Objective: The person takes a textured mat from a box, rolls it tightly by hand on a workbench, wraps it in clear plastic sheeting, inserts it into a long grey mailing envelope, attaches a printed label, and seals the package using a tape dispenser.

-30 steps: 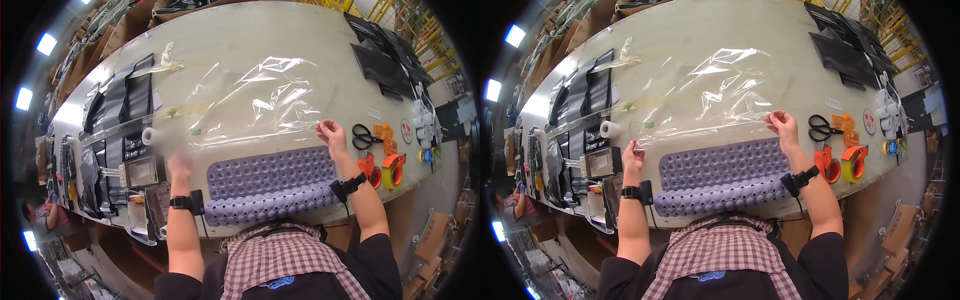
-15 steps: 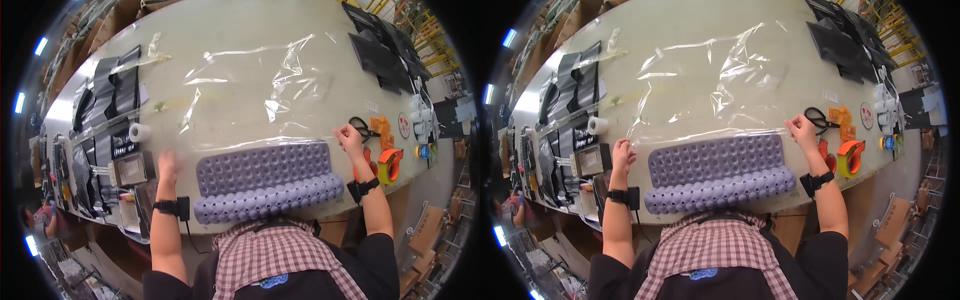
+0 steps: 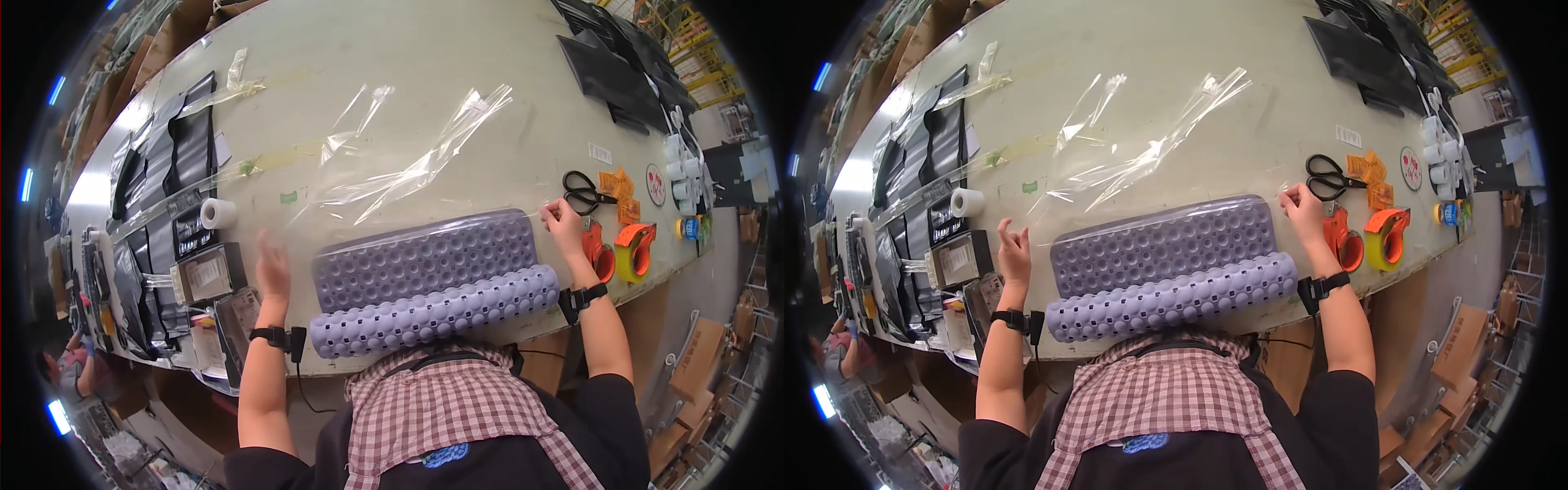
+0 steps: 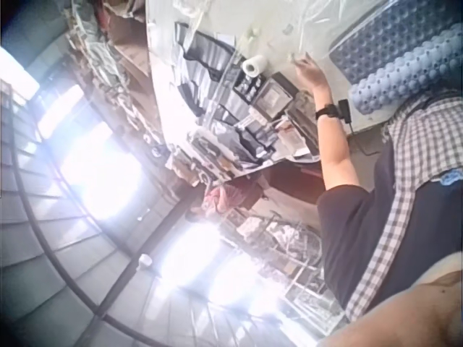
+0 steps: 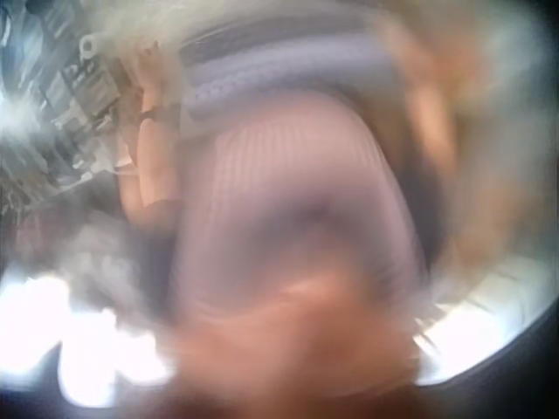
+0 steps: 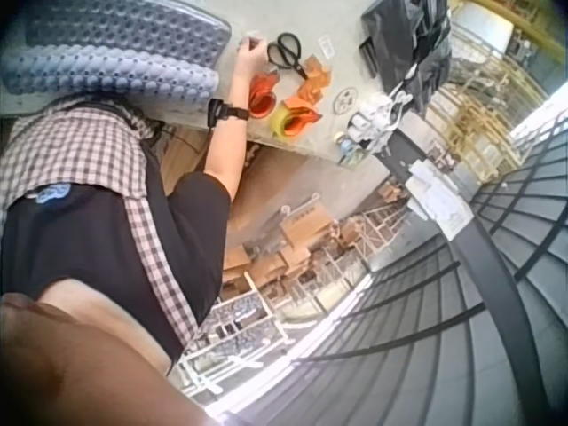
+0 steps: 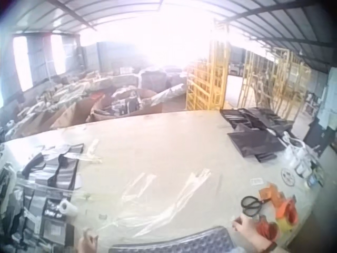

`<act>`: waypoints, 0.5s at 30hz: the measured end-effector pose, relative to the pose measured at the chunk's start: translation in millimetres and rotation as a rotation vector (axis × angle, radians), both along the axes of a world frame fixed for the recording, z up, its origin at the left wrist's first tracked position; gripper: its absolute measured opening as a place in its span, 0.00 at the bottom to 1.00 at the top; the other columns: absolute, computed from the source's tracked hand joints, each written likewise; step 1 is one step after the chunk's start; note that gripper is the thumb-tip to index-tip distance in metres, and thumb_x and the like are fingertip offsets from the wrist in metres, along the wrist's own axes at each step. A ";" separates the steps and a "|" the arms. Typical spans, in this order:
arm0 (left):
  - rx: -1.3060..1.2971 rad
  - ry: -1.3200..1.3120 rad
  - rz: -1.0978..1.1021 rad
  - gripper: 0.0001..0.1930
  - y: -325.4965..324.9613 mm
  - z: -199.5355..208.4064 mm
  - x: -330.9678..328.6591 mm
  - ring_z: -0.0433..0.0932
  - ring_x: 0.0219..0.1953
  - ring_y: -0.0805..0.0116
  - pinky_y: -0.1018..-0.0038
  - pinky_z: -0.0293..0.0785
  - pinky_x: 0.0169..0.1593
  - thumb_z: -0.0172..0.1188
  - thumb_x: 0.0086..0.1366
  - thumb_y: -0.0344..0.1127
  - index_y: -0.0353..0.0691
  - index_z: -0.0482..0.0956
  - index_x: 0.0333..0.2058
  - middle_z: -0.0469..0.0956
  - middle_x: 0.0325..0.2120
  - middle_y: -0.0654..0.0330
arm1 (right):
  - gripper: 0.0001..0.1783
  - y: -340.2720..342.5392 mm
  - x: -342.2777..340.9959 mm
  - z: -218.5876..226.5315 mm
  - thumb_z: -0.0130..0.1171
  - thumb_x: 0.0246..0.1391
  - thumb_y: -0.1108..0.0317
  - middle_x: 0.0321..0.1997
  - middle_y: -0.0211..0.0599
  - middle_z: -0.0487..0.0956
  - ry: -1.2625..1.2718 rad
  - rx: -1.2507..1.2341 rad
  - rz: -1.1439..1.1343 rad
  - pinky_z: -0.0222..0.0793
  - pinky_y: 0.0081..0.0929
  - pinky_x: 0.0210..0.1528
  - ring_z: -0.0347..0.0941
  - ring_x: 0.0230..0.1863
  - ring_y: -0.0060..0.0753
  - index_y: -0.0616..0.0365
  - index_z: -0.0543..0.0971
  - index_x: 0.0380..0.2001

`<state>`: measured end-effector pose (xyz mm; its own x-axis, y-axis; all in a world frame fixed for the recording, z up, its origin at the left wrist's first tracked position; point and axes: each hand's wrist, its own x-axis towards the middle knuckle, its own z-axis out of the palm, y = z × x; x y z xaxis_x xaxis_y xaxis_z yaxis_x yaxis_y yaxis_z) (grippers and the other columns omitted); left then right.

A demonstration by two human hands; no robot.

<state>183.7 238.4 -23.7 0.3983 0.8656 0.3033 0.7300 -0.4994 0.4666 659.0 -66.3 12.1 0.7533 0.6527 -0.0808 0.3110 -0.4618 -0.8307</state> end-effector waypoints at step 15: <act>0.018 0.538 -0.788 0.27 5.9 38.4 13.2 0.57 0.62 0.59 0.65 0.57 0.62 0.57 0.54 0.38 0.44 0.65 0.54 0.57 0.60 0.56 | 0.25 -10.1 -10.6 24.9 0.52 0.47 0.76 0.25 0.37 0.69 -0.812 -0.370 0.404 0.69 0.37 0.29 0.71 0.27 0.43 0.40 0.71 0.49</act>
